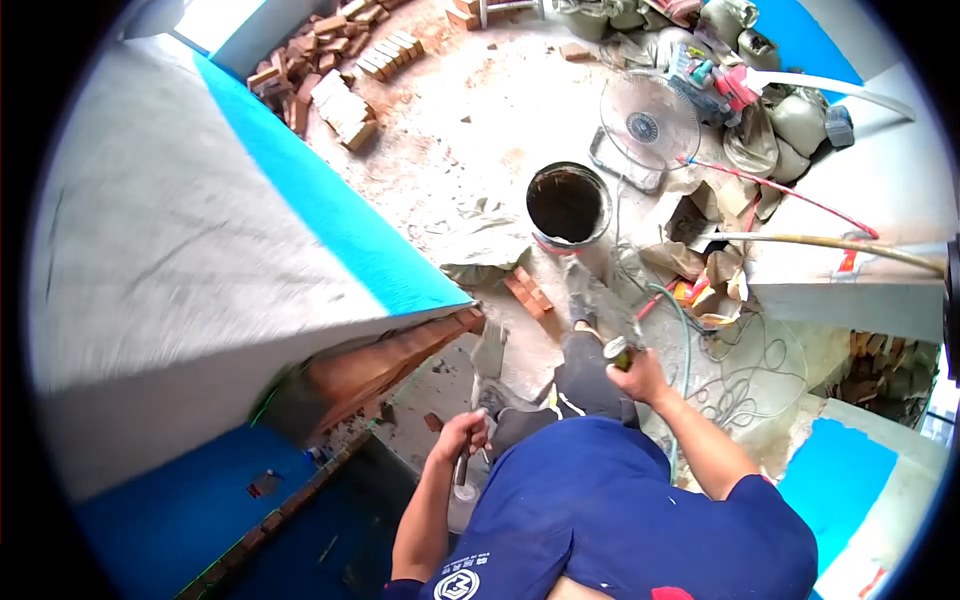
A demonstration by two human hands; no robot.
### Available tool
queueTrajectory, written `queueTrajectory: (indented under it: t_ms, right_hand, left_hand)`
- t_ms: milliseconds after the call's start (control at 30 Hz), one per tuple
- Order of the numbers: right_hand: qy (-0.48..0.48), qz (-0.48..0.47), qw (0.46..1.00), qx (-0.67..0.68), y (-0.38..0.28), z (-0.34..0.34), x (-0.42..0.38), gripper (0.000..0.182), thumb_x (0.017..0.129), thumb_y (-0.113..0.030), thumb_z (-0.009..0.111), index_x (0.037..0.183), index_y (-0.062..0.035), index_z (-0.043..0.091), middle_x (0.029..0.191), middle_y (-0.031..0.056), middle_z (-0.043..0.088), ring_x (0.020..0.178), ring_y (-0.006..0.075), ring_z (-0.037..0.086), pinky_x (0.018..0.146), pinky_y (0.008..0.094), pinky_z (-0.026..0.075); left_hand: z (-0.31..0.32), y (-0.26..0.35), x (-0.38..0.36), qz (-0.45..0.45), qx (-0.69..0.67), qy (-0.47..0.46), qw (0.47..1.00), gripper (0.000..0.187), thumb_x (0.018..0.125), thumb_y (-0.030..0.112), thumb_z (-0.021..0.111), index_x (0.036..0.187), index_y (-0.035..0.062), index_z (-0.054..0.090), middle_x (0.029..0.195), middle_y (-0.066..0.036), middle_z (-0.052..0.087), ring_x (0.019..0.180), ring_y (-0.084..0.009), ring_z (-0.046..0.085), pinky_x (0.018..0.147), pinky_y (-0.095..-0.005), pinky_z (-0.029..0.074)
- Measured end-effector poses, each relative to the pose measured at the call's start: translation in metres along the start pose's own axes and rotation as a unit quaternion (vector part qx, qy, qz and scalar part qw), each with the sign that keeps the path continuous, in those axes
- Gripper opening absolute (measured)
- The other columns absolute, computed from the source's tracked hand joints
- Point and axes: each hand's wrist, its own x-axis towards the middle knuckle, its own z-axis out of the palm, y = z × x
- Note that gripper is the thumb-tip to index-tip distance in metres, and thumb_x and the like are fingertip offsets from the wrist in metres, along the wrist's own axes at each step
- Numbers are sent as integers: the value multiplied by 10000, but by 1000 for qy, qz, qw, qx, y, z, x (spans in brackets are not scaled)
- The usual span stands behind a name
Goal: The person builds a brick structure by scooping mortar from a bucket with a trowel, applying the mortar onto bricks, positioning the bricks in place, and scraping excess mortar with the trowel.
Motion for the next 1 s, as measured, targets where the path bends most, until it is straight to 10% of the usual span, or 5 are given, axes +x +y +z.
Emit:
queueTrajectory:
  t_ms: [300, 633, 767, 867, 1000]
  right_hand:
    - [-138, -19, 988, 60, 33, -36, 76, 333, 678, -268, 745, 898, -37, 651, 755, 198, 645, 740, 405, 641, 655, 467, 525]
    - [-133, 126, 980, 74, 125, -6, 213, 416, 729, -323, 659, 968, 16, 626, 845, 260, 652, 857, 438, 636, 743, 471, 523]
    - [-99, 67, 988, 103, 154, -1, 257, 364, 739, -234, 652, 1017, -6, 589, 837, 216, 667, 785, 360, 673, 695, 425, 533]
    - [-244, 251, 878, 327, 162, -10, 283, 259, 780, -214, 657, 912, -8, 570, 654, 64, 600, 483, 111, 557, 483, 301, 461]
    - [-145, 82, 983, 77, 142, -33, 275, 313, 749, -241, 650, 967, -25, 589, 722, 154, 640, 662, 310, 652, 618, 382, 510]
  left_hand:
    - [154, 117, 97, 20, -205, -18, 978, 391, 975, 335, 485, 654, 129, 396, 528, -10, 389, 377, -138, 363, 514, -327, 443]
    - [160, 136, 126, -10, -226, -63, 972, 378, 979, 316, 499, 668, 123, 405, 533, -17, 419, 382, -137, 399, 453, -305, 416]
    - [166, 142, 161, -16, 113, 189, 975, 274, 925, 308, 624, 823, 62, 558, 583, -57, 546, 456, -209, 539, 526, -352, 492]
    - [155, 140, 197, 57, 467, 324, 821, 263, 875, 266, 645, 887, 15, 569, 761, -232, 639, 728, -399, 645, 626, -474, 490]
    - [149, 146, 233, 54, 534, 355, 765, 255, 898, 268, 574, 874, 14, 571, 795, -243, 645, 771, -430, 635, 682, -499, 498]
